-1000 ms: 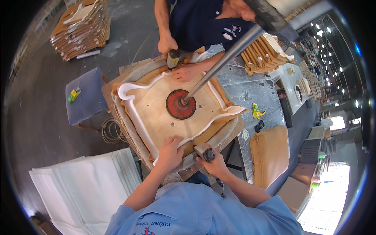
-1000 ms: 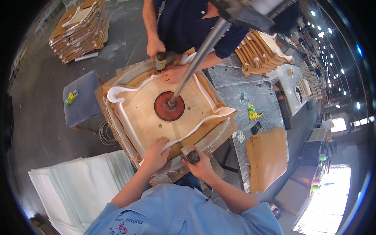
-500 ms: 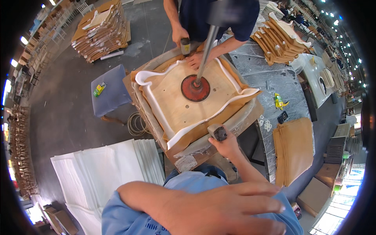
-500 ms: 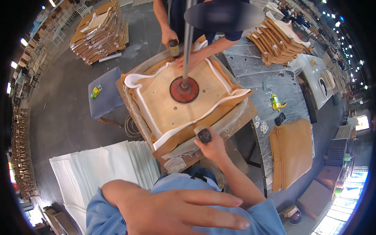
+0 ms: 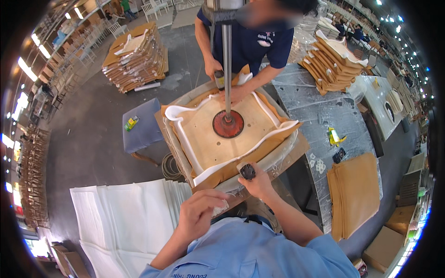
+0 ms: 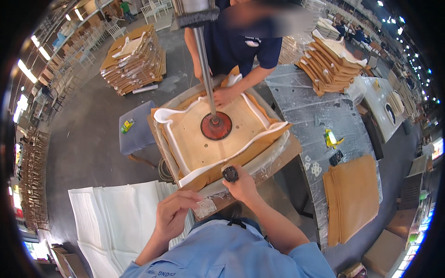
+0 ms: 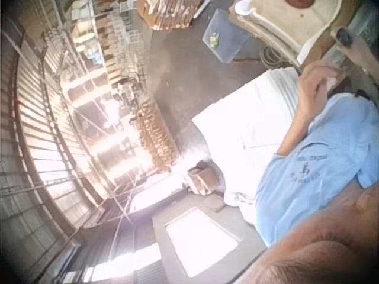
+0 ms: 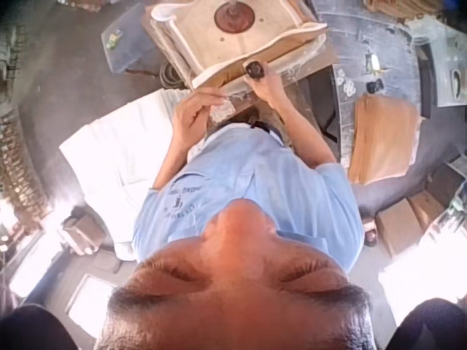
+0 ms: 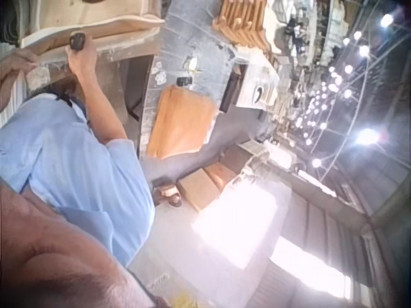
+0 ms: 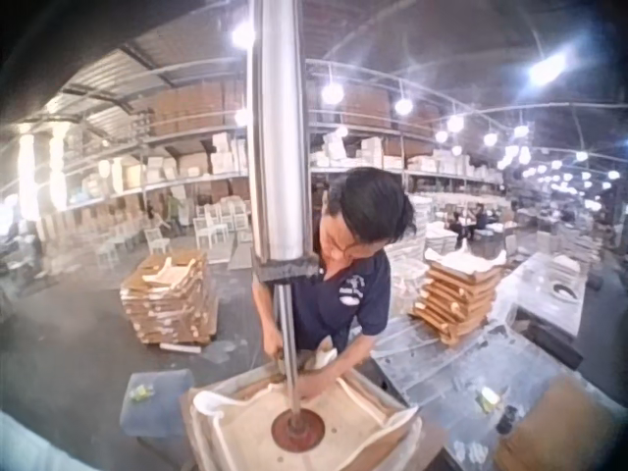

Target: The person places a white fabric sheet over a wooden chair base, then uses a staple gun to secure the fabric to the underside of the chair. The person repeats this process with a second chair base.

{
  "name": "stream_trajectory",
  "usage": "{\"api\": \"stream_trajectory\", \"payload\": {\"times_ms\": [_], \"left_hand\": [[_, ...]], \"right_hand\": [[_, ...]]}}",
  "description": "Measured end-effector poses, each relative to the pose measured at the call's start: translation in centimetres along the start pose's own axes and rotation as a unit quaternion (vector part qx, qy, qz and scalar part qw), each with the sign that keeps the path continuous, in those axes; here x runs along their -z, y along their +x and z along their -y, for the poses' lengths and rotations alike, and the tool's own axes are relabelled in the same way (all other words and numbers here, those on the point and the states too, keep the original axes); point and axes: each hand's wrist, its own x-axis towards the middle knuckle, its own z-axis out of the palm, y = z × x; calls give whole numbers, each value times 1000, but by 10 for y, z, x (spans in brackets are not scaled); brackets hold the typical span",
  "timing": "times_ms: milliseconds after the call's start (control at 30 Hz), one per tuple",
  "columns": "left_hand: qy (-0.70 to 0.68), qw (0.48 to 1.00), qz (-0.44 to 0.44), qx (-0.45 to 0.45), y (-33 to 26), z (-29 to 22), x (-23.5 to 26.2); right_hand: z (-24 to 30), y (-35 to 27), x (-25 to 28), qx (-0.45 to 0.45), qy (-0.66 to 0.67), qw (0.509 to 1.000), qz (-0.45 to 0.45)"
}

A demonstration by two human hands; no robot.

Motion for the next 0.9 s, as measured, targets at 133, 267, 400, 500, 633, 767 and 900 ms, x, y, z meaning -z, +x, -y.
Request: {"api": "stream_trajectory", "payload": {"times_ms": [133, 267, 400, 500, 633, 767, 900], "left_hand": [[58, 976, -124, 171, -49, 81, -10], [127, 938, -176, 269, -50, 114, 2], [154, 933, -140, 293, -31, 150, 22], [214, 948, -98, 217, -18, 177, 35], [309, 946, -29, 93, -2, 193, 46], [364, 931, 24, 21, 12, 198, 59], [372, 920, 93, -78, 37, 213, 43]], "right_hand": [[-2, 1, -1, 20, 17, 1000, -5], [-1, 3, 5, -6, -11, 1000, -10], [3, 6, 11, -28, -27, 999, 8], [-3, 7, 8, -13, -73, 997, -35], [-14, 13, 22, 2, -138, 987, -80], [-24, 25, 38, -26, -139, 983, -116], [-34, 39, 81, -72, -88, 978, -172]]}}
